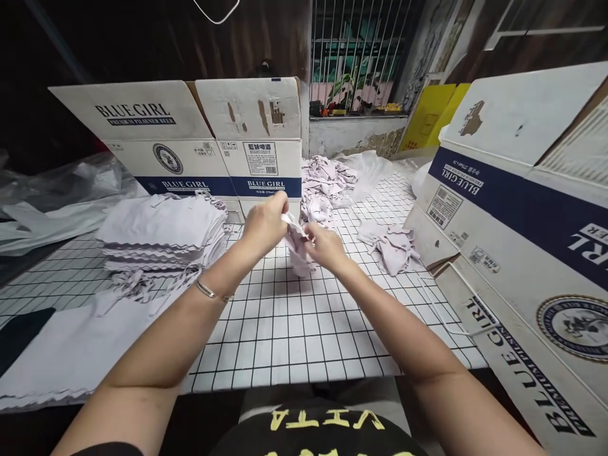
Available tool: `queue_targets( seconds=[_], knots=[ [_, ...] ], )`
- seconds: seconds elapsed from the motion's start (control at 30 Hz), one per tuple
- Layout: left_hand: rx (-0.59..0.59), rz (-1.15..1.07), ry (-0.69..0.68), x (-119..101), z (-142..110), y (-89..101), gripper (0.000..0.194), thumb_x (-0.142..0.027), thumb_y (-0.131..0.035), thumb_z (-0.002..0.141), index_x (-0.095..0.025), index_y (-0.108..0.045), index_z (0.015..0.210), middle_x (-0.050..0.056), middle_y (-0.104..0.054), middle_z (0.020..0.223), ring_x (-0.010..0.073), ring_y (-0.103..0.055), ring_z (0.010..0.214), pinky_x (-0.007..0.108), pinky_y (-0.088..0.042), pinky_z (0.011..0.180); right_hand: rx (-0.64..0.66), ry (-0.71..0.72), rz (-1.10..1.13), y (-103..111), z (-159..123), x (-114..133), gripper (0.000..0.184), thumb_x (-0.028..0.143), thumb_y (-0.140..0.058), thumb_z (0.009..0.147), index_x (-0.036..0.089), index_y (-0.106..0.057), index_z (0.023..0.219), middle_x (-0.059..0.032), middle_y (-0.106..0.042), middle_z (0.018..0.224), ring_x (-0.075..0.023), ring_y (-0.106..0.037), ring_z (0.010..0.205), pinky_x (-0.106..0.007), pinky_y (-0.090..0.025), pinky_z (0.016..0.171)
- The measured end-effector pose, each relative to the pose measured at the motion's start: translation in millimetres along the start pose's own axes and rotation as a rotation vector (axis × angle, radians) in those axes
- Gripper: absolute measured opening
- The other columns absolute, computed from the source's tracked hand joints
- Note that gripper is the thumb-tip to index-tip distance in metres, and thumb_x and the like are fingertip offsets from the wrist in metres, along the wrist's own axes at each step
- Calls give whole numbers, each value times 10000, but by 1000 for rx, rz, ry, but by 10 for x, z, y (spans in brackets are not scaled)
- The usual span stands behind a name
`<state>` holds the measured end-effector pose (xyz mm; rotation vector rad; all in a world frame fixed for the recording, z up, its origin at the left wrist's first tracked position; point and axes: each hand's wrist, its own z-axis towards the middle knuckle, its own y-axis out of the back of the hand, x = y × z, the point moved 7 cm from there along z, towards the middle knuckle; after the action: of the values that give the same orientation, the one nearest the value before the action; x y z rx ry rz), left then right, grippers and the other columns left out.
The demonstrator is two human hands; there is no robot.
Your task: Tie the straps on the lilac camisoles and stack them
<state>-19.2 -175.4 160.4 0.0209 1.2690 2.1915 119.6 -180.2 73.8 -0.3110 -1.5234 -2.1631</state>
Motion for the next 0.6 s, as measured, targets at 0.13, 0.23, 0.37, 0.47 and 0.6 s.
queue_targets(
  seconds=[0.13,0.23,0.37,0.47,0.6],
  knots=[
    [2,176,104,433,42,297,222,-4,-502,654,-207,-494,742,37,-579,745,224,-559,734,308,-374,672,-82,-168,-177,555,50,-620,59,163,-515,781,212,-547,788,-32,-598,684,-186,-512,645,-291,-273,585],
    [69,99,176,653,-94,236,200,-25,-522,633,-211,-482,693,14,-564,683,211,-544,711,294,-375,658,-118,-184,-32,741,-73,-748,82,215,-580,762,209,-530,827,-22,-597,729,-177,-514,671,-282,-319,600],
    [151,-66,137,327,-225,82,197,-28,-501,625,-201,-500,718,-13,-549,657,169,-509,662,269,-364,633,18,82,350,279,-175,-33,467,418,-690,728,222,-486,1099,-60,-616,1068,-195,-566,849,-285,-416,668],
    [135,-70,7,-54,-179,168,214,-10,-492,619,-195,-490,727,-10,-529,675,168,-519,688,269,-368,654,62,122,270,-53,-127,385,314,343,-635,773,249,-510,1045,-24,-644,955,-198,-576,799,-279,-383,654],
    [28,129,2,12,-89,466,198,-10,-469,680,-191,-496,757,25,-539,761,209,-559,793,307,-390,732,-12,-15,19,129,-1,156,104,186,-549,781,232,-527,872,-26,-624,759,-184,-522,643,-278,-289,584]
  ],
)
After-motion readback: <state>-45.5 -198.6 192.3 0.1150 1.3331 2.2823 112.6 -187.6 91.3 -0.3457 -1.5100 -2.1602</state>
